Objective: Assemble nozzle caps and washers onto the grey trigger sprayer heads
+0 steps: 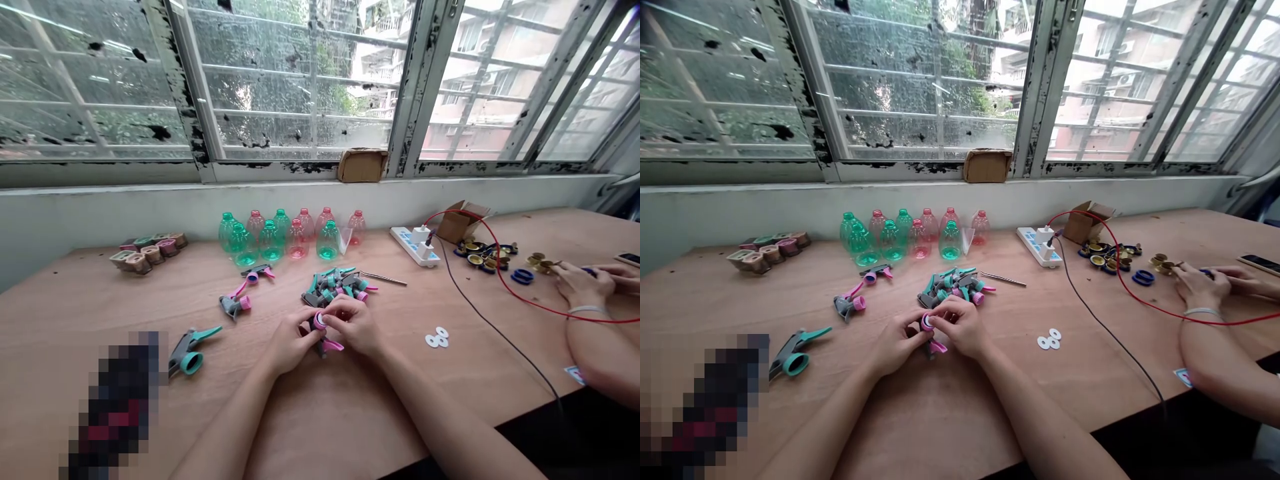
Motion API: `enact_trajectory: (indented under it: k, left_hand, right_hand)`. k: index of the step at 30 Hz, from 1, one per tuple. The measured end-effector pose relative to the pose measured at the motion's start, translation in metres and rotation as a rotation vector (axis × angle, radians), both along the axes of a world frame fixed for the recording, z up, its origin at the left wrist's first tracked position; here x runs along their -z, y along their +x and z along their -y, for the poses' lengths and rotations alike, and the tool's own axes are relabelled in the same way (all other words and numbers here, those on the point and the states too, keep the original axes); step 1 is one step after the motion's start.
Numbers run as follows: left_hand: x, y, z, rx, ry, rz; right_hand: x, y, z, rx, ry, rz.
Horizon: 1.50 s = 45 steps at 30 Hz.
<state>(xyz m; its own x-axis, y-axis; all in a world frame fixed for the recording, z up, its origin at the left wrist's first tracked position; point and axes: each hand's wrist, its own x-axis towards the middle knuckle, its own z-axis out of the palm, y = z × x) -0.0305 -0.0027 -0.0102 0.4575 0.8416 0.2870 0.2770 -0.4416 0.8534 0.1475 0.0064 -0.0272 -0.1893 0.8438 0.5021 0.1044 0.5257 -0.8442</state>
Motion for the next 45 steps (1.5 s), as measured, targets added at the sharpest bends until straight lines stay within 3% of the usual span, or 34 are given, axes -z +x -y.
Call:
enact_trajectory:
  k: [10, 19, 30, 45]
  left_hand:
    - [0.004, 0.0, -0.002, 0.009, -0.025, 0.012]
    - [0.004, -0.004, -0.004, -0.009, 0.025, -0.07]
    - [0.004, -0.004, -0.003, 0.003, 0.042, -0.065]
    - [0.0, -0.005, -0.003, 0.018, 0.038, -0.059]
  right_hand:
    - [0.005, 0.001, 0.006, -0.019, 0.134, 0.115]
    - [0.005, 0.003, 0.008, 0.052, 0.204, 0.14]
    - [0.003, 0.009, 0.008, 0.112, 0.355, 0.33]
    - [0.01, 0.008, 0.006, 0.055, 0.386, 0.319]
